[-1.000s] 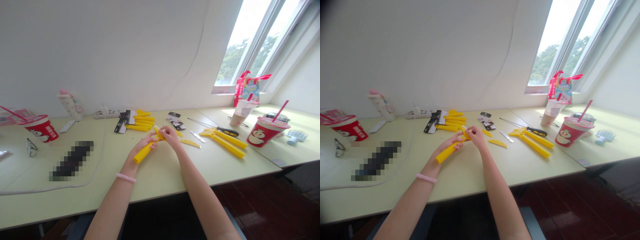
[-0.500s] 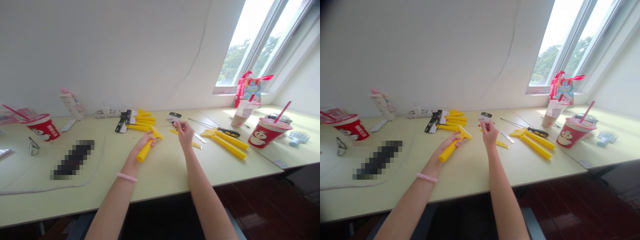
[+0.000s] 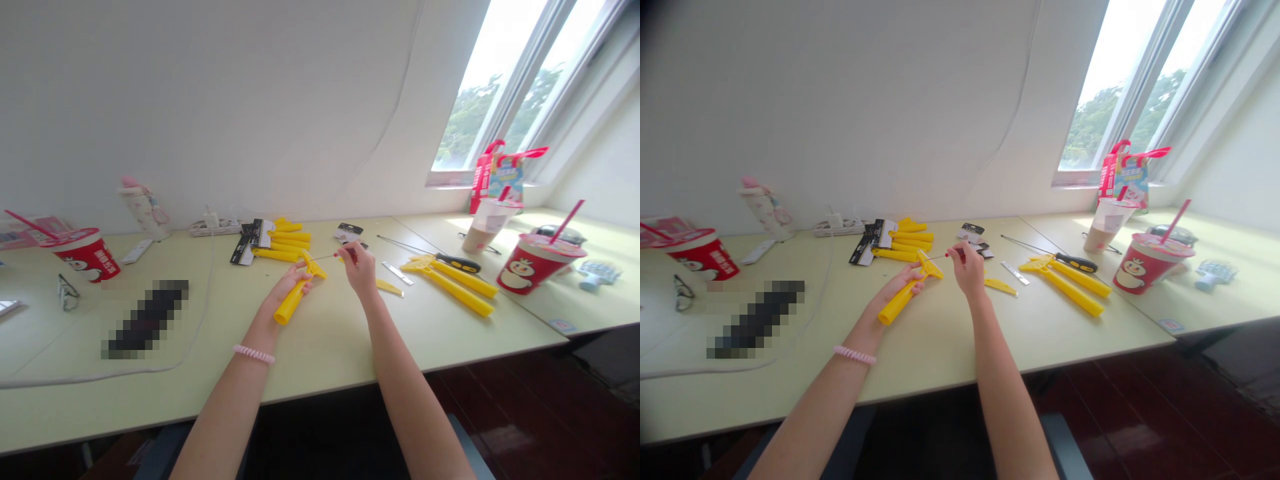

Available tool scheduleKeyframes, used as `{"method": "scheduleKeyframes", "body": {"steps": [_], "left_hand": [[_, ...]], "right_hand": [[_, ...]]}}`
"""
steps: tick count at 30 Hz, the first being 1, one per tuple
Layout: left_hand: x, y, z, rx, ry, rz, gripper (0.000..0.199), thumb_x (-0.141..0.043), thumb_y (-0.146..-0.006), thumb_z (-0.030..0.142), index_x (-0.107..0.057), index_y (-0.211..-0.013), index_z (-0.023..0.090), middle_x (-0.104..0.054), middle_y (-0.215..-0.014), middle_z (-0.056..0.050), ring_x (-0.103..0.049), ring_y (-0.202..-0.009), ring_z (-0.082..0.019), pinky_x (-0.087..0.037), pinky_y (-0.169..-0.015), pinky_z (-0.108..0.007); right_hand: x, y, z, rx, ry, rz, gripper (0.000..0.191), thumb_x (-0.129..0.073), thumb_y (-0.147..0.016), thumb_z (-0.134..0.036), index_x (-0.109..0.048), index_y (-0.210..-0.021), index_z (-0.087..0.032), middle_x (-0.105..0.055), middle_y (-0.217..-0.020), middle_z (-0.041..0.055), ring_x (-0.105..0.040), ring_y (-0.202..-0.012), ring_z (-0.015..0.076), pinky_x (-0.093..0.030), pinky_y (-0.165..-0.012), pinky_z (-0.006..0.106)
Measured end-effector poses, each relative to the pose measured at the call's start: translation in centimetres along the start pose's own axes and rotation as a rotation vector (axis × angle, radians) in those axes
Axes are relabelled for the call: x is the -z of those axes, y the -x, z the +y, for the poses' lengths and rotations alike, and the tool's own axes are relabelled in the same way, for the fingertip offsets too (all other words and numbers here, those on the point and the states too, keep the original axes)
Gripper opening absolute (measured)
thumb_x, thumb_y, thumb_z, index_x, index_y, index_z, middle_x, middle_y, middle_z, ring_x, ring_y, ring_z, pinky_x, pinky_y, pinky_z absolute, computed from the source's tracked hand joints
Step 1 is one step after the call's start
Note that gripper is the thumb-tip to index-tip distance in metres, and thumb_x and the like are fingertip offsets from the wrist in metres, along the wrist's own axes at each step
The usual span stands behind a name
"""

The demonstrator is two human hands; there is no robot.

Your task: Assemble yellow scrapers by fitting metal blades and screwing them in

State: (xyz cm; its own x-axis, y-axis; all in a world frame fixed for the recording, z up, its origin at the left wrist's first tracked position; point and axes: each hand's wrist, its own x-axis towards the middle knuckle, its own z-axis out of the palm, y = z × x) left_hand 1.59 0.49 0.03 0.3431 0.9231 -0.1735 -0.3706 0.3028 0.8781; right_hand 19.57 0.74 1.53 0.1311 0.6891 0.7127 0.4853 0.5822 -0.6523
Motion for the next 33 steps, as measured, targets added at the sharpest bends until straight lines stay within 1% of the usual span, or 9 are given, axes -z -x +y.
{"method": "scheduleKeyframes", "body": {"steps": [4,7,13,20,24,28,30,33], "left_hand": [[-0.1,0.0,0.0,-0.004,0.000,-0.004,0.059,-0.055,-0.072,0.002,-0.035,-0.125,0.018,-0.056,-0.082,-0.003,-0.044,-0.044,-0.002,-0.035,-0.039,-0.013],[-0.1,0.1,0.1,-0.011,-0.006,-0.003,0.059,-0.055,-0.072,0.003,-0.035,-0.125,0.019,-0.056,-0.081,-0.003,-0.044,-0.043,-0.002,-0.035,-0.039,-0.014],[-0.1,0.0,0.1,-0.018,-0.005,0.007,0.060,-0.055,-0.073,0.004,-0.034,-0.127,0.018,-0.056,-0.083,-0.003,-0.045,-0.045,-0.002,-0.037,-0.040,-0.015],[-0.1,0.1,0.0,-0.022,0.005,-0.016,0.057,-0.054,-0.074,0.005,-0.034,-0.125,0.018,-0.056,-0.084,-0.004,-0.045,-0.045,-0.002,-0.035,-0.041,-0.014],[-0.2,0.4,0.2,-0.009,-0.052,-0.009,0.057,-0.055,-0.073,0.005,-0.033,-0.124,0.019,-0.055,-0.081,-0.002,-0.044,-0.044,-0.002,-0.035,-0.041,-0.015],[-0.4,0.7,0.4,-0.003,-0.097,-0.013,0.055,-0.056,-0.073,0.006,-0.034,-0.122,0.018,-0.055,-0.077,-0.001,-0.043,-0.043,-0.003,-0.034,-0.041,-0.015],[-0.5,0.9,0.4,-0.003,-0.112,-0.018,0.053,-0.056,-0.073,0.007,-0.035,-0.121,0.017,-0.053,-0.070,0.001,-0.043,-0.042,-0.003,-0.032,-0.040,-0.015],[-0.7,1.3,0.5,-0.003,-0.127,-0.019,0.049,-0.056,-0.073,0.009,-0.039,-0.118,0.016,-0.050,-0.063,0.004,-0.041,-0.040,-0.003,-0.030,-0.038,-0.014]], "right_hand": [[0.0,0.0,0.1,0.017,0.018,-0.006,0.026,-0.046,-0.085,-0.040,-0.054,-0.072,-0.020,-0.064,-0.068,0.0022,-0.050,-0.056,0.0124,-0.039,-0.058,0.024],[-0.1,0.0,0.0,0.000,0.014,-0.007,0.027,-0.045,-0.086,-0.042,-0.054,-0.073,-0.020,-0.063,-0.067,0.0020,-0.050,-0.056,0.0124,-0.039,-0.058,0.024],[0.0,-0.1,0.1,-0.017,-0.002,0.037,0.028,-0.045,-0.085,-0.044,-0.055,-0.075,-0.020,-0.062,-0.069,0.0023,-0.052,-0.060,0.0132,-0.040,-0.060,0.024],[-0.1,-0.1,0.3,-0.015,-0.006,0.025,0.027,-0.045,-0.085,-0.042,-0.055,-0.074,-0.020,-0.063,-0.069,0.0026,-0.053,-0.061,0.0135,-0.040,-0.059,0.024],[0.0,0.0,0.3,-0.019,0.041,0.003,0.028,-0.045,-0.085,-0.043,-0.055,-0.073,-0.020,-0.063,-0.067,0.0020,-0.052,-0.058,0.0131,-0.040,-0.058,0.025],[0.2,0.1,0.6,-0.015,0.134,-0.028,0.031,-0.045,-0.086,-0.044,-0.054,-0.069,-0.020,-0.060,-0.063,0.0010,-0.048,-0.055,0.0125,-0.037,-0.058,0.025],[0.2,0.0,0.8,-0.003,0.164,-0.042,0.031,-0.041,-0.087,-0.043,-0.054,-0.071,-0.020,-0.061,-0.067,0.0024,-0.051,-0.064,0.0148,-0.038,-0.063,0.026],[0.2,-0.2,1.1,0.049,0.142,-0.016,0.026,-0.036,-0.088,-0.037,-0.056,-0.085,-0.020,-0.062,-0.086,0.0056,-0.053,-0.086,0.0191,-0.040,-0.076,0.030]]}}
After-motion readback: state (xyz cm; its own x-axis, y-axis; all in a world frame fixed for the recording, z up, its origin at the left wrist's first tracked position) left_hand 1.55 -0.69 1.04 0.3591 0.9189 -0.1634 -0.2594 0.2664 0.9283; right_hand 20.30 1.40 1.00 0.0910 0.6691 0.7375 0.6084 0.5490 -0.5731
